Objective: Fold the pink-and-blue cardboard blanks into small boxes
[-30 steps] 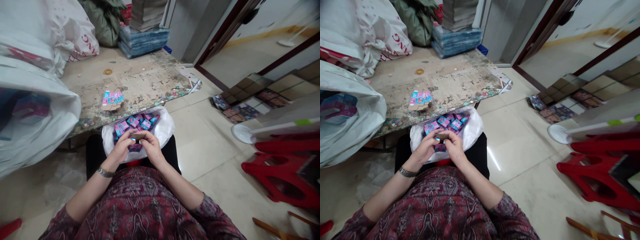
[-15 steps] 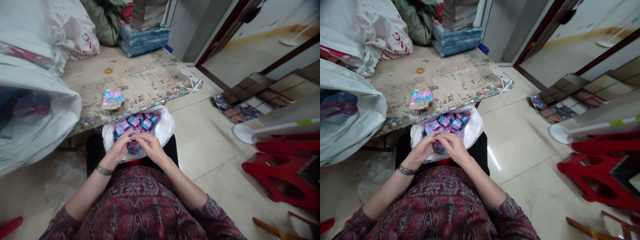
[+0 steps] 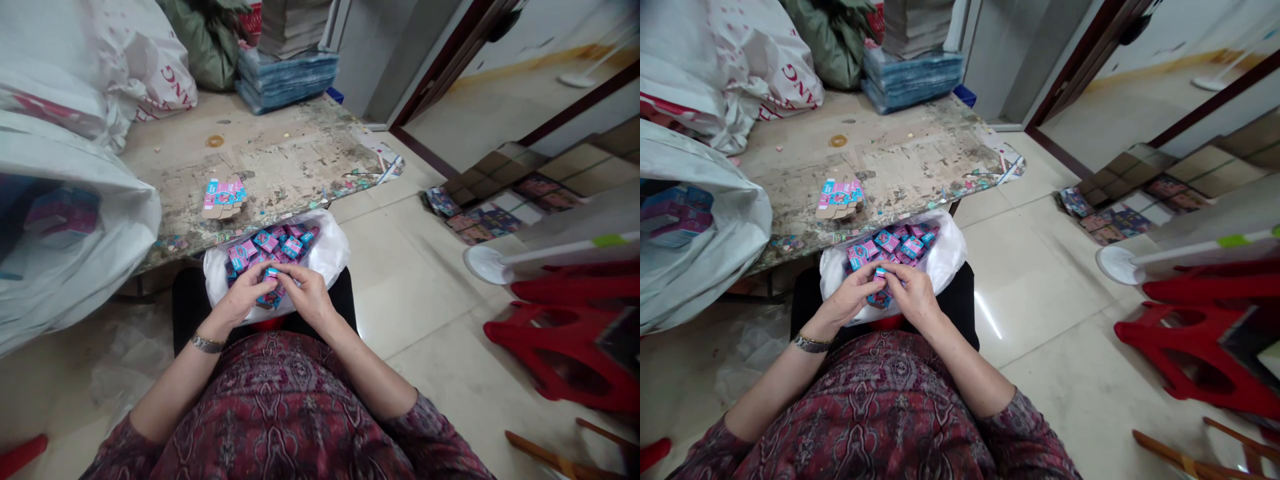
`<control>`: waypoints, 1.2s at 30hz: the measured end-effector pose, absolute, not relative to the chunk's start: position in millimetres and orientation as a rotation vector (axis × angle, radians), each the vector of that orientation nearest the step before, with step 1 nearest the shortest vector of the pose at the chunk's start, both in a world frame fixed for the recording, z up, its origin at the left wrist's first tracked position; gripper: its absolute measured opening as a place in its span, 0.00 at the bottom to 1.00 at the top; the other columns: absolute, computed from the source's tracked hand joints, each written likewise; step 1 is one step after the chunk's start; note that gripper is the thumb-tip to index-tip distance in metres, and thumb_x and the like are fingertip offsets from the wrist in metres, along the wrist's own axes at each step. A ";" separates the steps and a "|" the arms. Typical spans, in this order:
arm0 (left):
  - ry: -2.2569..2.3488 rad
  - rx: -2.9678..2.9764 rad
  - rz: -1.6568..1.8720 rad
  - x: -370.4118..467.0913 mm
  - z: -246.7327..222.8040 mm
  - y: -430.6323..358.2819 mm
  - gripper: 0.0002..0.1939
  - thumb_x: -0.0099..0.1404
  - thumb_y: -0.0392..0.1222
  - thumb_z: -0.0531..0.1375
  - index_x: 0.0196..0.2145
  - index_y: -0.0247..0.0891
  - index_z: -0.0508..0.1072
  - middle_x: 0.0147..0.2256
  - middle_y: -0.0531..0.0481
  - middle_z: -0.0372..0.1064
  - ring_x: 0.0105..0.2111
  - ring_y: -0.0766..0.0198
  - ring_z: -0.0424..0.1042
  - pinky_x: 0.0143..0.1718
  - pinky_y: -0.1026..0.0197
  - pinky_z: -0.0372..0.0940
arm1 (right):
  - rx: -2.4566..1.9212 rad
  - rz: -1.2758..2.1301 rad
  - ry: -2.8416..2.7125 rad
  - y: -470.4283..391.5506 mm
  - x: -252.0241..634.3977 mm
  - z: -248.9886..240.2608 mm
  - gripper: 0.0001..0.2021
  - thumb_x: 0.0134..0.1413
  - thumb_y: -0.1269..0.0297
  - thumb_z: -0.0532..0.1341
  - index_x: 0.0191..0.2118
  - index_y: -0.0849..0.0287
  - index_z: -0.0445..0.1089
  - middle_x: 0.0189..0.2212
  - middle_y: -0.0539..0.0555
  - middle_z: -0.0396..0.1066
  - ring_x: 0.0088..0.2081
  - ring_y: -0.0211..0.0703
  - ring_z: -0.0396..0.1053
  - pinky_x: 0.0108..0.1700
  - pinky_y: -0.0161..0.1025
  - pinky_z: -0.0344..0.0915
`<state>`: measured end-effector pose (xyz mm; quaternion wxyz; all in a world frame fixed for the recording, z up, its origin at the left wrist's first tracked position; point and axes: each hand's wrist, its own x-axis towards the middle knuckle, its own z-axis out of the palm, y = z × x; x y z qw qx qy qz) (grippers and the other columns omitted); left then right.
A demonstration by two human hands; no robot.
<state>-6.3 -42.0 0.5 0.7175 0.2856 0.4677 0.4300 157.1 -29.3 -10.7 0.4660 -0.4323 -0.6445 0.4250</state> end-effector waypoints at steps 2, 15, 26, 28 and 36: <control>1.035 0.631 0.955 -6.4 1.8 -42.7 0.22 0.54 0.37 0.71 0.48 0.43 0.79 0.38 0.51 0.73 0.38 0.63 0.72 0.37 0.63 0.69 | -1.052 0.999 -1.610 -30.1 157.3 -9.8 0.13 0.60 0.67 0.62 0.47 0.49 0.80 0.45 0.53 0.81 0.46 0.49 0.80 0.52 0.51 0.75; 1.030 0.564 0.974 -14.5 4.9 -38.1 0.27 0.52 0.37 0.73 0.51 0.40 0.78 0.39 0.49 0.75 0.35 0.64 0.73 0.36 0.63 0.69 | -0.939 0.879 -1.735 -39.2 150.2 -14.8 0.14 0.65 0.64 0.60 0.53 0.53 0.77 0.51 0.58 0.78 0.55 0.49 0.75 0.58 0.51 0.72; 1.004 0.666 0.936 -13.8 5.4 -39.1 0.27 0.53 0.38 0.73 0.52 0.42 0.78 0.43 0.48 0.75 0.37 0.64 0.72 0.35 0.63 0.70 | -0.837 0.870 -1.796 -29.9 160.5 -21.2 0.12 0.67 0.65 0.59 0.51 0.50 0.78 0.47 0.57 0.79 0.50 0.46 0.77 0.54 0.48 0.75; 0.996 0.679 0.935 -13.9 8.3 -38.4 0.27 0.53 0.37 0.73 0.52 0.42 0.78 0.45 0.48 0.75 0.37 0.65 0.72 0.36 0.64 0.70 | -0.845 0.884 -1.798 -28.4 163.2 -22.3 0.13 0.68 0.64 0.58 0.53 0.50 0.77 0.49 0.57 0.79 0.52 0.46 0.76 0.56 0.49 0.74; 1.073 0.753 0.865 -19.3 2.9 -39.0 0.36 0.55 0.41 0.71 0.61 0.45 0.70 0.39 0.49 0.74 0.34 0.63 0.73 0.30 0.64 0.70 | -0.913 0.757 -2.011 -35.1 165.3 -20.1 0.19 0.70 0.62 0.55 0.63 0.51 0.68 0.55 0.60 0.75 0.57 0.52 0.73 0.57 0.56 0.72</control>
